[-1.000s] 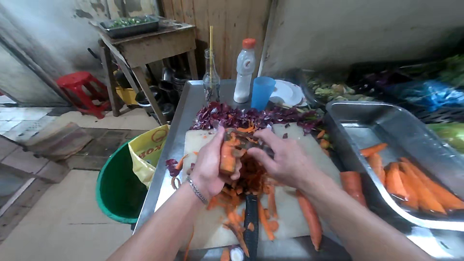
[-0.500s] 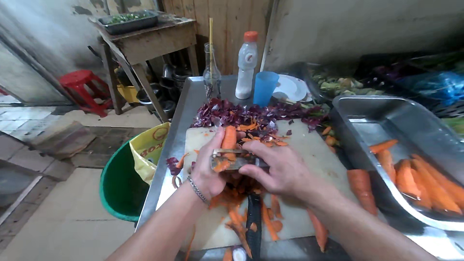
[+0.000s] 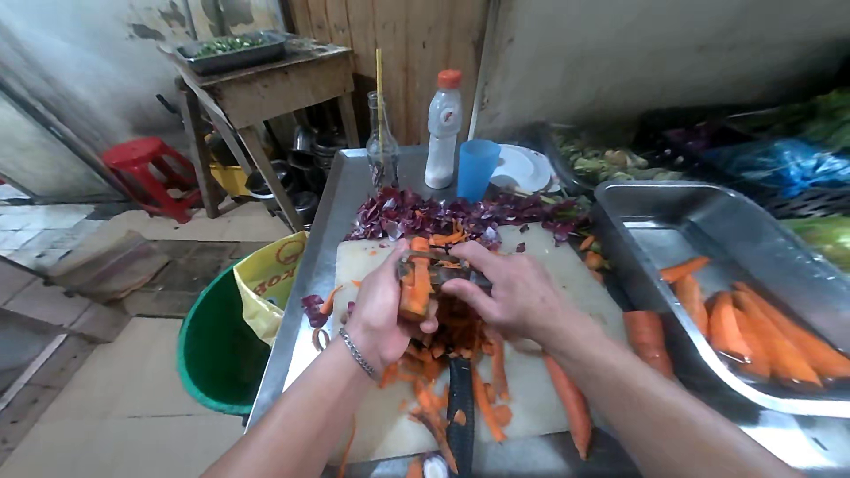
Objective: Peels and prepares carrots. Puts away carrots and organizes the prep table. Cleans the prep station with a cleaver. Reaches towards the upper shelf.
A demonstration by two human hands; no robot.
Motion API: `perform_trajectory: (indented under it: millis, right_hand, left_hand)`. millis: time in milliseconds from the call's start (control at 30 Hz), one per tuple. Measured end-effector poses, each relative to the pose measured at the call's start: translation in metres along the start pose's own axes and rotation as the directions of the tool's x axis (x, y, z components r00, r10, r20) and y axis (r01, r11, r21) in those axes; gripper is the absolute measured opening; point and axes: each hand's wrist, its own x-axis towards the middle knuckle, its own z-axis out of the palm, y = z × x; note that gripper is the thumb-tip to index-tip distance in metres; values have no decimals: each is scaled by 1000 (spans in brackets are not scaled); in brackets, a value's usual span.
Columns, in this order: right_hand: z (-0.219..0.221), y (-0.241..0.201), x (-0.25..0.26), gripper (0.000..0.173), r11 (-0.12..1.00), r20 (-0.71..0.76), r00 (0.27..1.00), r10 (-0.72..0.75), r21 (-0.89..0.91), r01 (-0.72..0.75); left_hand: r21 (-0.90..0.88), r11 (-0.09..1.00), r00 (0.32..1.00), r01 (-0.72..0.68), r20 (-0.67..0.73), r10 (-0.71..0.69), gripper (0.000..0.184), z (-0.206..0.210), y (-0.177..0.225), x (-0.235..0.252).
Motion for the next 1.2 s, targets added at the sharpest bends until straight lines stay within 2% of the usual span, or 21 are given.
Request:
perform_trajectory:
  millis: [100, 167, 233, 300, 400, 500, 600, 767, 833, 967, 1200]
  right_hand:
    - [3, 5, 4, 53, 999, -14, 999, 41, -6, -41]
    - [-3, 18, 9, 53, 983, 36, 983, 182, 15, -183]
    - [-16, 29, 12, 50, 934, 108, 930, 352, 25, -357]
    - [-25, 31, 11, 48, 889, 150, 887, 437, 80, -451]
    - [-24, 23, 10, 44, 867, 201, 880, 430, 182, -465]
    - [-14, 5, 5, 41, 867, 217, 906, 363, 279, -414]
    - [-9, -16, -2, 52, 940, 199, 951, 238, 197, -277]
    - [1, -42, -10, 51, 992, 70, 997, 16, 125, -25]
    - [5, -46, -11, 49, 994, 30, 999, -38, 99, 35]
    - [6, -45, -10, 50, 998, -4, 999, -47, 50, 47]
    - [5, -33, -10, 50, 997, -31, 997, -68, 40, 70]
  left_hand:
    - [-1, 1000, 1000, -9, 7, 9, 55, -2, 1, 1]
    - [57, 998, 994, -38, 101, 33, 58, -5, 0, -2]
    - [107, 992, 983, -72, 174, 53, 63, -5, 0, -3]
    - [145, 985, 985, -92, 156, 69, 65, -3, 1, -2]
    - [173, 982, 997, -75, 30, 70, 62, -8, 4, 3]
    - [105, 992, 994, -66, -82, 75, 58, -7, 7, 9]
    - [90, 990, 974, -111, -188, 127, 56, -6, 5, 14]
    - [-19, 972, 967, -232, -114, 229, 55, -15, -1, 20]
    - [-46, 963, 956, -266, -143, 257, 56, -10, -1, 19]
    - [-129, 959, 964, -253, -119, 238, 53, -7, -2, 14]
    - [-64, 970, 970, -235, -72, 230, 53, -11, -1, 13]
